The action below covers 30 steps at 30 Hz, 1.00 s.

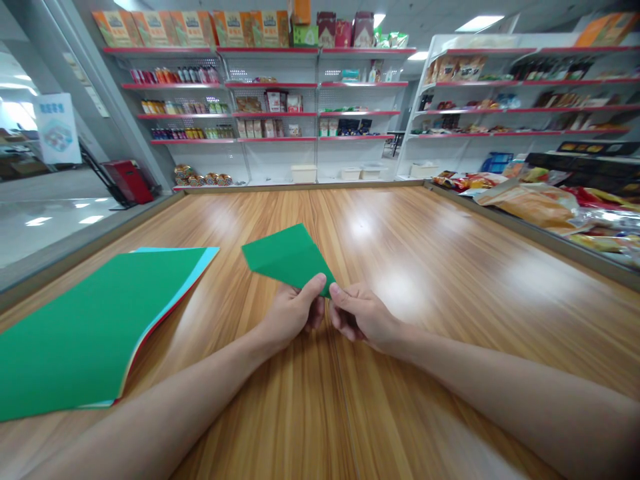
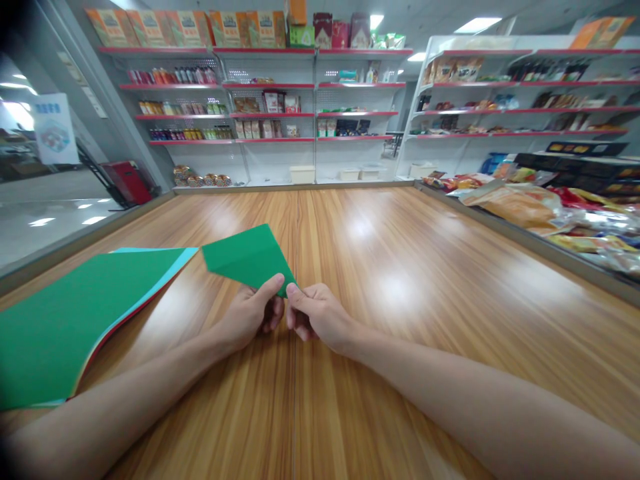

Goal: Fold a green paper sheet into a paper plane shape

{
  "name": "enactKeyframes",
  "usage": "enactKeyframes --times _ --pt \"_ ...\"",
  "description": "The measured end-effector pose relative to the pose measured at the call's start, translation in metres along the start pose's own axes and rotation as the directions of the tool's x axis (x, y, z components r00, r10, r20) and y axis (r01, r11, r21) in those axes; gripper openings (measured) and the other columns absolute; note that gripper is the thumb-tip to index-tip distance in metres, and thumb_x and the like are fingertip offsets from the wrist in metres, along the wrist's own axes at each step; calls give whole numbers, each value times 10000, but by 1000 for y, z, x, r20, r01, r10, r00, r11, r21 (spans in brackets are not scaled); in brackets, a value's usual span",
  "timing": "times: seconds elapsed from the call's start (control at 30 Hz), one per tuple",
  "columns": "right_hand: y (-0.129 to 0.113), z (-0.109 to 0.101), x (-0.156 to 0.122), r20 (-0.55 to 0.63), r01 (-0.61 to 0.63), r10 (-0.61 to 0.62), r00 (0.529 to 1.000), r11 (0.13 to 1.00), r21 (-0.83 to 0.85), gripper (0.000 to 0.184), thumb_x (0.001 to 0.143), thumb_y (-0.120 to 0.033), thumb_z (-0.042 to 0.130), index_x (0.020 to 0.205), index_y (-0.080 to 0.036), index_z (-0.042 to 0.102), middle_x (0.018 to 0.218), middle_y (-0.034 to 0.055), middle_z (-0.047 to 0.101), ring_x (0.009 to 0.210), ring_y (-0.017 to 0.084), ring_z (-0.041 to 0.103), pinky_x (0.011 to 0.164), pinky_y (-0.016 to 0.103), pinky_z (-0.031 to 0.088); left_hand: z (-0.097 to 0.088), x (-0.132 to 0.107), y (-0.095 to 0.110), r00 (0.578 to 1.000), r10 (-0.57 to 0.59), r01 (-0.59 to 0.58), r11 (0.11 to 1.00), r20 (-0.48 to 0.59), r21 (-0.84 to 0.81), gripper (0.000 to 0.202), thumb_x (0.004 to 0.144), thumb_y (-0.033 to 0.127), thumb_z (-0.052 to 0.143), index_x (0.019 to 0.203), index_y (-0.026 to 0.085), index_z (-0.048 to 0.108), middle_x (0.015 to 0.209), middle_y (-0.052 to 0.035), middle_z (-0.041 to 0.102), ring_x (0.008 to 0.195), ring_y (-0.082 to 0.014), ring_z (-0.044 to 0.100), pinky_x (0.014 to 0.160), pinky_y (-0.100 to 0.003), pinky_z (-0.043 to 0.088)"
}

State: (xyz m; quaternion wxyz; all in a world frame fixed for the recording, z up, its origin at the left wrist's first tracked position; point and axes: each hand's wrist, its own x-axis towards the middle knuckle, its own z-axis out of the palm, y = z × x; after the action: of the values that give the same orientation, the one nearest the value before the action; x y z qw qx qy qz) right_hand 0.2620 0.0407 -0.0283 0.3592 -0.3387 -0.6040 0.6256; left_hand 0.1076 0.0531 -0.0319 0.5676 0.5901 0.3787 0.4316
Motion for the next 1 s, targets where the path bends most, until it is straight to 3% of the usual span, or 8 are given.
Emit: enactKeyframes --times 0.07,0.17,0.4,0.57,0.73,0.83,1.0 --pt "0 0 0 100 -31 34 994 999 -32 596 856 -650 415 589 -147 592 360 -28 487 280 61 341 305 192 216 -1 3 -2 997 -13 10 999 -72 -43 586 837 604 503 455 161 480 349 18 453 284 -67 368 313 -199 231" --pt "-1 2 0 174 -53 73 982 992 -118 628 843 -677 406 584 -137 595 388 -10 526 281 60 369 299 182 253 -2 5 -5 997 1 -6 998 -82 -67 601 831 621 508 440 171 439 335 26 428 279 -67 362 303 -196 214" --pt "2 7 -2 109 3 24 994 972 -236 655 835 -703 411 581 -129 598 384 1 533 270 60 375 287 174 268 -3 4 -7 999 -25 21 987 -21 -160 593 827 593 539 422 175 427 336 24 426 276 -71 348 303 -205 200" --pt "3 10 -3 32 -67 77 996 968 -241 684 856 -691 380 489 -143 560 348 3 496 244 70 367 261 185 243 -3 1 -4 984 80 -87 995 -157 -38 627 835 613 512 393 187 389 321 32 369 293 -65 327 314 -205 196" --pt "-2 12 -4 -16 -8 3 1000 953 -303 711 877 -678 338 436 -153 527 298 -7 435 260 58 365 317 180 291 -2 -2 1 996 76 -77 996 -38 -42 540 810 597 562 491 174 459 376 36 413 321 -70 370 328 -198 222" --pt "-4 9 -4 48 -25 42 998 951 -307 671 873 -651 386 452 -151 535 293 -13 442 256 56 363 329 178 299 0 -4 3 995 102 -100 993 16 -58 481 796 552 608 537 175 461 407 48 411 344 -66 366 340 -194 233" --pt "-5 1 -3 150 -80 128 980 953 -292 595 878 -593 438 511 -141 560 337 -22 492 239 50 332 277 173 246 0 -5 4 995 99 -98 993 11 -59 504 816 525 587 489 169 444 398 38 409 343 -58 345 345 -198 223"
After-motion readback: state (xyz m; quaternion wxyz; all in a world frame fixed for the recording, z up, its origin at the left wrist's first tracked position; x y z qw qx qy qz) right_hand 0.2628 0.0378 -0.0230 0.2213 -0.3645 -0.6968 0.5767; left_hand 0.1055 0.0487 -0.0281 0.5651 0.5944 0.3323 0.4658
